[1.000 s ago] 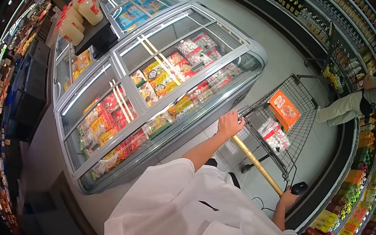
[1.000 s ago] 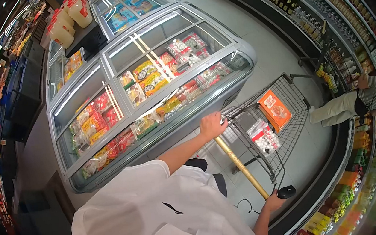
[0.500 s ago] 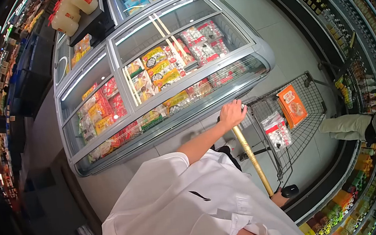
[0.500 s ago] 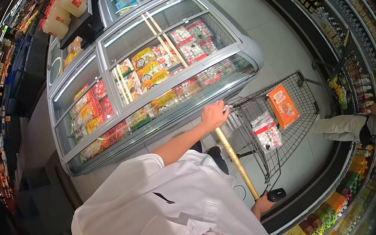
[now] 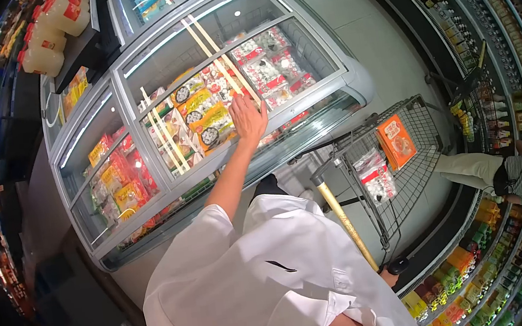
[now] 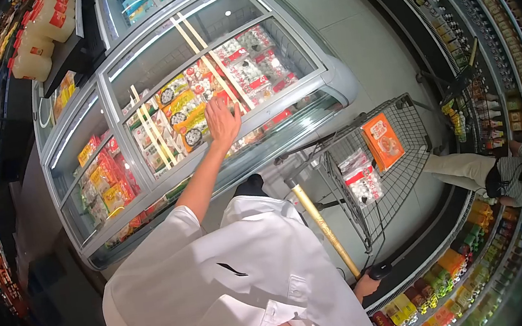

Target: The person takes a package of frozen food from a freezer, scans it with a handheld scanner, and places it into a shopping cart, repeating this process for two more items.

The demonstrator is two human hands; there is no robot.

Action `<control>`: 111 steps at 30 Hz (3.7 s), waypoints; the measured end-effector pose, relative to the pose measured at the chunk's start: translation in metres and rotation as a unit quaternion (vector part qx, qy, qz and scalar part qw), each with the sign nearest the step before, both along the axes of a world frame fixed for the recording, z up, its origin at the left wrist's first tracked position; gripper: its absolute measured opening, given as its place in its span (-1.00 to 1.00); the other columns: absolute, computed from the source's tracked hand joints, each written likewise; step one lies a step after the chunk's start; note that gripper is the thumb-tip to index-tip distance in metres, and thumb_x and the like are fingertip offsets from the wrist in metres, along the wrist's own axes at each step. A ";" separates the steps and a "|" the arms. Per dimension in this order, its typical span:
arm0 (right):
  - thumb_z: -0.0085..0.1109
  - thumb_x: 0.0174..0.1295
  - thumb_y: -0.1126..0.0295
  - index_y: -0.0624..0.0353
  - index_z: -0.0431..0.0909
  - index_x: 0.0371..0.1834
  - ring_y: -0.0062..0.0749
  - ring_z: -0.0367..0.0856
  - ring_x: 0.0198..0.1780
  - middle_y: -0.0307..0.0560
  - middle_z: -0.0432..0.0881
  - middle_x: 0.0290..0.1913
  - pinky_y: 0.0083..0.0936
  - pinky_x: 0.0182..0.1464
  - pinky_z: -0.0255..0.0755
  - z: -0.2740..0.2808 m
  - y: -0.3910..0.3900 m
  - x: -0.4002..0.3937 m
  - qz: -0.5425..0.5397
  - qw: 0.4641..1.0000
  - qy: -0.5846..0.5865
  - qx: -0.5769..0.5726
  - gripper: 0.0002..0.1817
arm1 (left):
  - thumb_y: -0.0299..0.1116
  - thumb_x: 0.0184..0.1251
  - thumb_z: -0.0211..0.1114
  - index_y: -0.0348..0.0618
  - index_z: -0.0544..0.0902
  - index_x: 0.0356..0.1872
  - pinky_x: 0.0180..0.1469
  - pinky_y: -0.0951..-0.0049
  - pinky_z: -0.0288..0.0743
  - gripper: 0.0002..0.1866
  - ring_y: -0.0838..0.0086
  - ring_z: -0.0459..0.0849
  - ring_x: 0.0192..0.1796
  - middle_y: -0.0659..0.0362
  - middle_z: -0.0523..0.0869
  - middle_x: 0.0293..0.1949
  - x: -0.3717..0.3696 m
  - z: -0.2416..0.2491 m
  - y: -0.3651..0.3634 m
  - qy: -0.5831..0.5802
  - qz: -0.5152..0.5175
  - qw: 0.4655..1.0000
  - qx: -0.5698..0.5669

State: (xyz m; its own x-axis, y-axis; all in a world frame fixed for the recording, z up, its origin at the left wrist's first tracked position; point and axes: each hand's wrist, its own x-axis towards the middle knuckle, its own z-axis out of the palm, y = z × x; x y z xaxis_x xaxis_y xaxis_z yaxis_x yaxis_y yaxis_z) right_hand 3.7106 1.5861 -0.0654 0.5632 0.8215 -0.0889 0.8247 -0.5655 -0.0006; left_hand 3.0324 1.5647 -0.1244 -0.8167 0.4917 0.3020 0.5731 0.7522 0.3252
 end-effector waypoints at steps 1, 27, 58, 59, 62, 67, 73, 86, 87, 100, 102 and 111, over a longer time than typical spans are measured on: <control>0.50 -0.05 0.20 0.25 0.66 -0.05 0.18 0.69 -0.06 0.19 0.73 -0.12 -0.02 0.03 0.54 -0.001 -0.003 0.002 -0.005 1.000 -0.008 -0.009 -0.49 | -0.07 0.30 0.26 -0.36 0.50 0.02 0.32 -0.01 0.21 -0.49 0.03 0.44 0.21 -0.12 0.51 0.10 -0.013 -0.009 0.001 0.050 0.004 0.999 -0.017; 0.45 0.02 0.28 0.31 0.67 -0.23 -0.13 0.77 -0.21 0.12 0.75 -0.32 -0.30 -0.15 0.55 -0.027 -0.012 -0.108 0.084 0.984 0.157 -0.029 -0.65 | 0.10 0.36 0.16 -0.18 0.63 -0.13 0.05 0.12 0.50 -0.52 0.11 0.63 -0.02 0.03 0.65 -0.10 -0.341 -0.055 0.036 0.218 0.033 0.966 -0.136; 0.35 -0.23 0.55 0.25 0.44 -0.20 0.18 0.47 -0.18 0.10 0.50 -0.26 -0.02 -0.16 0.36 -0.085 0.022 0.076 0.026 0.976 0.193 0.101 -0.56 | 0.31 -0.01 0.48 -0.33 0.55 0.03 -0.09 0.41 0.59 -0.14 0.40 0.74 -0.23 0.08 0.76 -0.26 0.398 -0.366 0.324 -0.562 -0.233 0.742 -0.282; 0.35 -0.25 0.56 0.28 0.45 -0.16 0.20 0.46 -0.18 0.11 0.48 -0.25 0.00 -0.15 0.36 -0.087 0.022 0.076 0.061 0.972 0.190 0.126 -0.53 | 0.33 -0.06 0.50 -0.36 0.51 0.09 -0.02 0.37 0.57 -0.06 0.34 0.73 -0.15 0.03 0.75 -0.20 0.419 -0.381 0.326 -0.549 -0.214 0.759 -0.277; 0.36 -0.27 0.55 0.36 0.46 -0.04 0.23 0.47 -0.17 0.15 0.50 -0.22 0.01 -0.12 0.37 -0.093 0.019 0.080 0.057 0.969 0.201 0.129 -0.42 | 0.33 -0.19 0.56 -0.38 0.52 0.15 0.12 0.28 0.53 0.03 0.21 0.69 0.02 -0.03 0.73 -0.09 0.475 -0.382 0.312 -0.469 -0.236 0.808 -0.267; 0.39 -0.16 0.53 0.35 0.50 -0.05 0.23 0.52 -0.16 0.17 0.55 -0.21 -0.05 -0.07 0.41 -0.094 0.017 0.082 0.023 0.963 0.238 0.124 -0.49 | 0.06 -0.25 0.70 -0.34 0.65 -0.01 0.01 0.37 0.58 -0.19 0.37 0.73 -0.07 0.06 0.76 -0.09 0.484 -0.382 0.304 -0.570 -0.187 0.755 -0.263; 0.33 -0.24 0.57 0.37 0.47 -0.04 0.31 0.46 -0.16 0.17 0.52 -0.19 0.02 -0.10 0.39 -0.099 0.011 0.081 0.010 0.956 0.259 0.137 -0.45 | -0.51 0.19 0.47 -0.30 0.52 0.09 -0.02 0.22 0.74 -0.55 0.28 0.77 -0.02 0.01 0.74 -0.05 0.503 -0.326 0.308 -0.731 -0.132 0.631 -0.223; 0.59 -0.03 0.30 0.29 0.64 -0.32 -0.09 0.70 -0.40 0.05 0.69 -0.46 -0.32 -0.26 0.52 -0.049 0.030 0.090 -0.054 0.948 0.283 0.133 -0.64 | -0.60 0.23 0.37 -0.32 0.55 0.02 -0.04 0.31 0.73 -0.67 0.35 0.77 -0.10 0.03 0.73 -0.08 0.479 -0.107 0.280 -0.838 -0.172 0.513 -0.075; 0.59 -0.02 0.27 0.31 0.64 -0.32 -0.16 0.69 -0.42 0.03 0.69 -0.48 -0.33 -0.27 0.52 -0.032 0.032 0.097 -0.067 0.950 0.282 0.118 -0.63 | -0.59 0.25 0.37 -0.31 0.54 0.05 0.00 0.32 0.72 -0.65 0.36 0.77 -0.08 0.04 0.73 -0.05 0.472 -0.077 0.275 -0.846 -0.181 0.496 -0.071; 0.41 0.11 0.56 0.27 0.48 0.03 -0.34 0.66 -0.08 -0.01 0.61 -0.04 -0.41 -0.01 0.66 0.146 0.098 -0.035 -0.034 0.608 0.771 0.185 -0.58 | -0.22 0.51 0.21 -0.29 0.37 0.33 0.23 0.18 0.59 -0.49 0.26 0.64 0.21 0.00 0.60 0.21 0.372 0.118 0.145 -0.913 -0.208 0.289 0.201; 0.45 0.04 0.63 0.23 0.46 0.21 -0.35 0.60 0.09 -0.01 0.61 0.08 -0.40 0.14 0.55 0.128 0.097 -0.064 -0.014 0.556 0.810 0.184 -0.40 | -0.24 0.51 0.21 -0.27 0.35 0.34 0.24 0.19 0.58 -0.49 0.27 0.63 0.22 0.01 0.59 0.21 0.346 0.125 0.136 -0.903 -0.207 0.312 0.211; 0.51 -0.10 0.66 0.23 0.55 -0.04 -0.46 0.64 -0.12 -0.18 0.62 -0.14 -0.46 -0.04 0.53 0.148 0.117 -0.236 0.042 0.645 0.747 0.160 -0.50 | -0.38 0.45 0.27 -0.28 0.48 0.23 0.18 0.32 0.60 -0.60 0.35 0.67 0.15 0.05 0.67 0.11 0.222 0.125 0.096 -0.826 -0.240 0.438 0.261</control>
